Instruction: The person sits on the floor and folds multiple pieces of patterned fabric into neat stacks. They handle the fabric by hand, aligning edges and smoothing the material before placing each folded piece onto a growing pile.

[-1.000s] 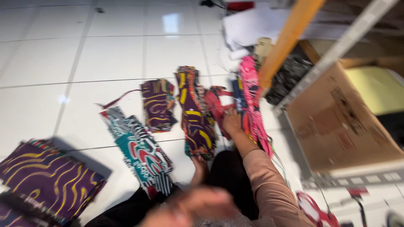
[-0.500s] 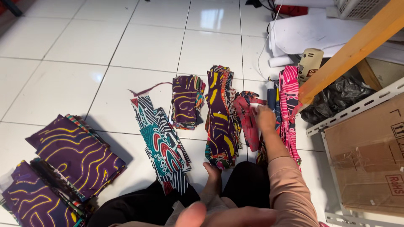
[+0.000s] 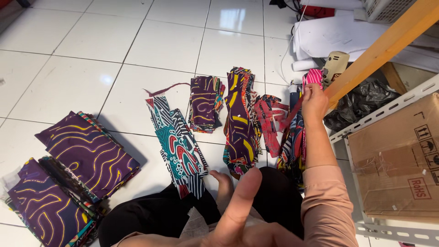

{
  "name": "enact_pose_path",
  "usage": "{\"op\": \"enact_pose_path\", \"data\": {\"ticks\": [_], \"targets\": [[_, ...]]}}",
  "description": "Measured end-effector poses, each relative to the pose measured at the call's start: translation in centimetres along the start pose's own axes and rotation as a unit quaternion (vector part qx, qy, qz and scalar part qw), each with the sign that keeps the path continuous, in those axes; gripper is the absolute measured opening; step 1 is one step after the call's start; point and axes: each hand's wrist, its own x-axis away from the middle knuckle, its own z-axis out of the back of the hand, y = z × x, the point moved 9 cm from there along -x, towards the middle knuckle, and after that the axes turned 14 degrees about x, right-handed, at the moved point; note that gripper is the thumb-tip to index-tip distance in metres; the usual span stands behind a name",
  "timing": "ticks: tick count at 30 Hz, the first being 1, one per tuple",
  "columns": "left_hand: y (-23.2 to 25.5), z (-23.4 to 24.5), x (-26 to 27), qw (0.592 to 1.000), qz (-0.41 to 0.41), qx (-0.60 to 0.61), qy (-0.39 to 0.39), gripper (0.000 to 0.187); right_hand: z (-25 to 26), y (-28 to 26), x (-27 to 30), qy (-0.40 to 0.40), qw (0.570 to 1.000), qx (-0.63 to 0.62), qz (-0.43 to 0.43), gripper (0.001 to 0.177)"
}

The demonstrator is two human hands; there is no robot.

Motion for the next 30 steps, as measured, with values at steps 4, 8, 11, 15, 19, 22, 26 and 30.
{"op": "enact_pose_path", "data": {"ticks": [4,8,11,15,19,22,26,30], "targets": [[4.5,0.4,2.5,0.993,-0.091,-0.058,0.053,0.081,1.2,-2.5,0.2,-0.086,0.988,-0.128,-0.014,0.015],[8.8,1.3,2.5,0.957,-0.222,-0.151,0.108,0.086,2.3,-8.6,2.7,-0.298,0.865,-0.403,-0.028,0.015],[10.1,3.0,-0.1,0.916,-0.288,-0.239,0.144,0.091,5.8,-14.0,6.8,-0.401,0.789,-0.465,0.003,0.014],[7.2,7.3,-4.1,0.904,-0.273,-0.284,0.167,0.094,10.0,-22.1,11.2,-0.472,0.735,-0.479,0.087,0.015],[-3.8,13.1,-5.4,0.987,-0.087,-0.037,0.130,0.034,8.9,-23.8,12.6,-0.478,0.717,-0.497,0.103,0.014],[-10.2,19.3,-1.7,0.981,-0.086,0.039,0.172,0.022,3.1,-21.4,13.2,-0.491,0.751,-0.429,0.101,0.014],[-19.8,25.6,1.4,0.960,-0.022,-0.076,0.268,0.020,-8.5,-19.6,18.3,-0.524,0.800,-0.131,0.259,0.029],[-26.7,28.4,2.3,0.914,0.021,-0.269,0.303,0.018,-20.1,-24.5,28.6,-0.580,0.763,-0.259,0.121,0.057]]}}
